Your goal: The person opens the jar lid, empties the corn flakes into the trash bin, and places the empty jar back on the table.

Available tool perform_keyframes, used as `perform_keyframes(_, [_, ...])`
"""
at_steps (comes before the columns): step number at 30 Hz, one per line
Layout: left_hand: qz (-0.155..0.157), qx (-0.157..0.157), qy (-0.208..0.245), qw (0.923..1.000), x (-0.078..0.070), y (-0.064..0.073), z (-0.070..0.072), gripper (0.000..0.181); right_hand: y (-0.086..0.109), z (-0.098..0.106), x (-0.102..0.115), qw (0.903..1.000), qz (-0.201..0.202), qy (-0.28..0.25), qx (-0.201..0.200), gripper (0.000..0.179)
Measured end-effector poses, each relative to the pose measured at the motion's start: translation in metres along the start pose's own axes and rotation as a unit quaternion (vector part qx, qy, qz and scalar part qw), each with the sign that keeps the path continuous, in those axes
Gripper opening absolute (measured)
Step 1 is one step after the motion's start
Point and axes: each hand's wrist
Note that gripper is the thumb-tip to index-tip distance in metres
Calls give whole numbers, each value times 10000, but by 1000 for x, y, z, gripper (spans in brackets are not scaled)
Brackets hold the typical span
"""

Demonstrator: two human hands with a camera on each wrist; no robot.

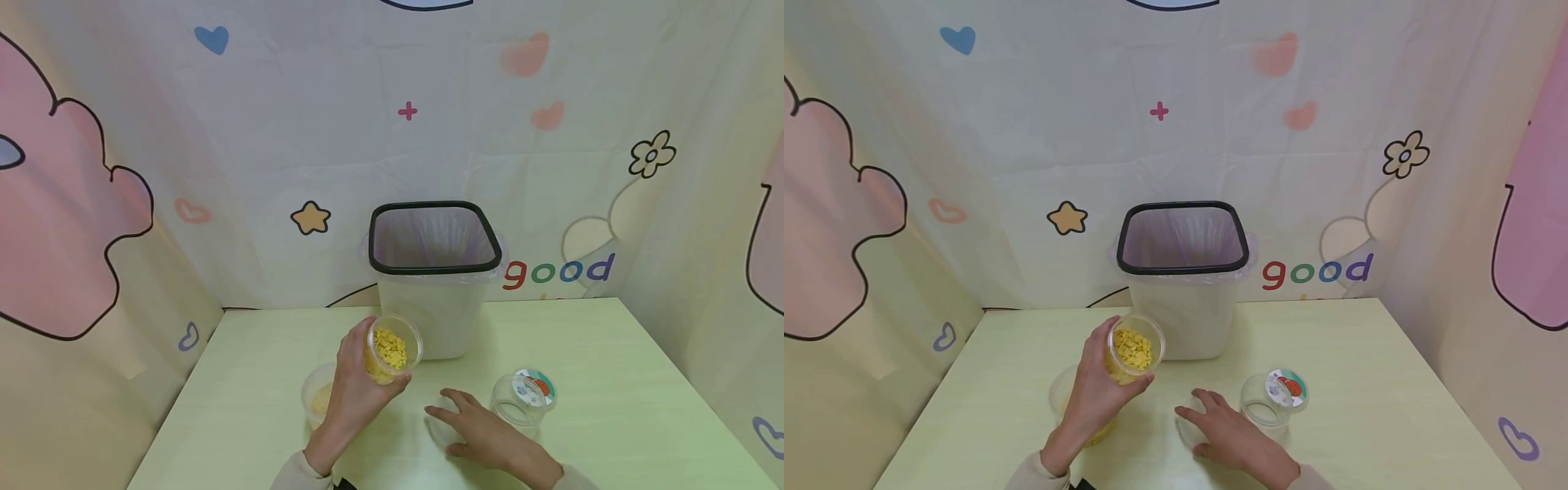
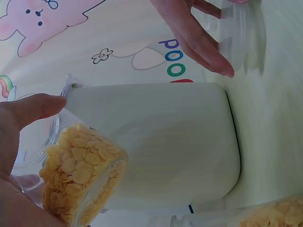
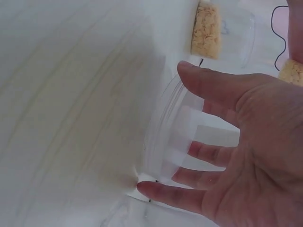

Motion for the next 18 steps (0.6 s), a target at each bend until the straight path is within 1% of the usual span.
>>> perform_keyframes(7, [-5,0,-32,10000,0,1,0,102,-2,-5,-1,9996,-234,-155,77,65])
perform_keyframes(12, [-52,-5,-26,10000,1,2,0,103,-5,-8,0,9989,-438,-93,132,63])
perform_keyframes(18, [-60,-20,-15,10000,1,2,1,103,-7,-10,1,9981,-599,-74,159,64])
Point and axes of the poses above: each hand's wrist, its own y-axis away from the middle knuckle, its own z-axis out of the back of the hand, x = y × z, and after that the axes turned 6 degrees about -z, right-handed
